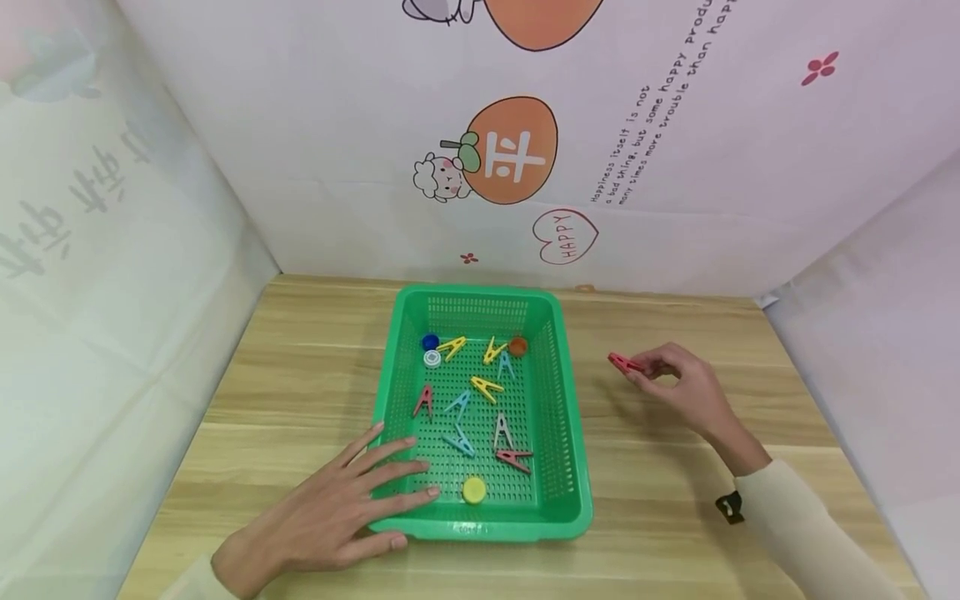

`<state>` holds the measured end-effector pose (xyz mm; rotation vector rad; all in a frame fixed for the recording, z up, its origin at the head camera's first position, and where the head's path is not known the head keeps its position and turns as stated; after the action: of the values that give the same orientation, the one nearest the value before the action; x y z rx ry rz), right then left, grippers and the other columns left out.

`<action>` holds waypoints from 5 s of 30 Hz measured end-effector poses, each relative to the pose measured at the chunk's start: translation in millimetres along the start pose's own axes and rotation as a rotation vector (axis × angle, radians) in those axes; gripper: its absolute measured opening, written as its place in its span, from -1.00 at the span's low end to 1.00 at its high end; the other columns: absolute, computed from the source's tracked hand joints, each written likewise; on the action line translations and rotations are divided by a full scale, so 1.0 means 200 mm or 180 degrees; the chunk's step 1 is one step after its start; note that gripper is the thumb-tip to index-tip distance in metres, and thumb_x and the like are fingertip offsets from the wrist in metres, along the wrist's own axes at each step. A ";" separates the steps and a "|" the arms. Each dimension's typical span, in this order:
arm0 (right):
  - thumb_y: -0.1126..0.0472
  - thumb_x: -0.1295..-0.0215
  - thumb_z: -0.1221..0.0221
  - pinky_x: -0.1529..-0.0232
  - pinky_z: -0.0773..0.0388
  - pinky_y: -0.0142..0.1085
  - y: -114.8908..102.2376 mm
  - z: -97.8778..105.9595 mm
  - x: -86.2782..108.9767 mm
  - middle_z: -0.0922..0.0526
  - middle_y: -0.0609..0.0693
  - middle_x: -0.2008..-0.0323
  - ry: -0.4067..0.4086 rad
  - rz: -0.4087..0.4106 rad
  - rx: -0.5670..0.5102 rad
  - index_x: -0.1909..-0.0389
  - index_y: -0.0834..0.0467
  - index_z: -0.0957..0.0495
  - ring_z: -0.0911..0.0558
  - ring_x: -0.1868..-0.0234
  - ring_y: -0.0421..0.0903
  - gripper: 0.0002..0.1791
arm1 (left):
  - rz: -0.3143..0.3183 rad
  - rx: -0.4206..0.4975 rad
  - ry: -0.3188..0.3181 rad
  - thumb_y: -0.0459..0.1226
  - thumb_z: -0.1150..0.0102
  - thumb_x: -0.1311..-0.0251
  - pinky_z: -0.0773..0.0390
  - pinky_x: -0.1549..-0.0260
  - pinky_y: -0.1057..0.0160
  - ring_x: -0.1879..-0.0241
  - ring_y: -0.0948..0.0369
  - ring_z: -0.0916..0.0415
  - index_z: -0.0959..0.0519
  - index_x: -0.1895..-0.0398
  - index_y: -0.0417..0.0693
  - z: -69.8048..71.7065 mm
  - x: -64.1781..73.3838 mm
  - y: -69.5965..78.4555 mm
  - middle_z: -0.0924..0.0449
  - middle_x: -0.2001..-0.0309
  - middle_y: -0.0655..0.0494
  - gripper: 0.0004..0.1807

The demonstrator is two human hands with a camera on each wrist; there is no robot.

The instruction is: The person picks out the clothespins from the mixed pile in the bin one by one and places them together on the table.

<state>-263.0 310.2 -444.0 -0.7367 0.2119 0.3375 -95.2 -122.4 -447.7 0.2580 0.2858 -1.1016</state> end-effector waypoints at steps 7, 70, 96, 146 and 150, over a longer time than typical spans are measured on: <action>0.32 -0.34 -0.50 0.16 -0.65 -0.67 0.03 0.02 0.05 -0.75 0.09 0.17 0.0315 -0.0094 0.0163 0.04 0.19 -0.80 -0.65 0.24 -0.40 -0.80 | -0.0001 -0.0016 0.0008 0.22 0.00 -0.63 0.29 -0.79 -0.07 -0.61 -0.04 -0.30 -0.50 -0.58 0.33 0.01 0.00 0.00 -0.55 -0.49 0.16 -0.41; -0.07 -0.41 -0.47 0.42 -0.50 -0.41 0.18 -0.27 0.17 -0.72 0.10 0.32 -0.0133 -0.1063 0.0597 0.10 0.30 -0.74 -0.57 0.37 -0.10 -0.54 | 0.0034 0.0040 0.0039 0.20 -0.08 -0.60 0.28 -0.80 -0.07 -0.61 -0.03 -0.28 -0.53 -0.55 0.34 0.02 -0.01 0.00 -0.58 -0.45 0.18 -0.43; -0.12 -0.48 -0.40 0.33 -0.61 -0.41 0.18 -0.22 0.18 -0.78 0.14 0.24 -0.0022 -0.1085 0.0512 -0.01 0.32 -0.76 -0.67 0.28 -0.05 -0.48 | 0.0053 0.0071 0.0090 0.19 -0.17 -0.55 0.26 -0.80 -0.07 -0.61 -0.03 -0.29 -0.56 -0.52 0.35 0.02 -0.01 0.00 -0.59 -0.44 0.19 -0.44; 0.14 -0.37 -0.51 0.04 -0.83 -0.21 -0.67 -0.30 -0.31 -0.83 0.11 0.10 -0.0591 0.0117 -0.0077 -0.05 0.25 -0.76 -0.79 0.15 -0.07 -0.65 | 0.0033 0.0059 0.0120 0.20 -0.10 -0.59 0.25 -0.79 -0.10 -0.59 -0.05 -0.33 -0.65 -0.42 0.33 0.02 -0.01 0.00 -0.62 -0.40 0.19 -0.50; 0.13 -0.37 -0.51 0.03 -0.85 -0.04 -0.73 -0.37 -0.33 -0.83 0.11 0.11 -0.0808 0.0304 0.0012 -0.02 0.22 -0.76 -0.79 0.15 -0.07 -0.68 | 0.0029 0.0055 0.0120 0.20 -0.10 -0.59 0.25 -0.79 -0.10 -0.59 -0.05 -0.33 -0.66 -0.41 0.32 0.03 -0.01 0.00 -0.63 -0.39 0.19 -0.51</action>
<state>-275.5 144.2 -386.2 -0.6741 0.0077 0.5173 -94.9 -123.2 -442.6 0.2954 0.3084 -1.0915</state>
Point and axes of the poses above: each hand's wrist, its own x-axis away from the middle knuckle, its own z-axis out of the back of the hand, y = z × x, the point moved 10 cm from there along -x, towards the middle knuckle
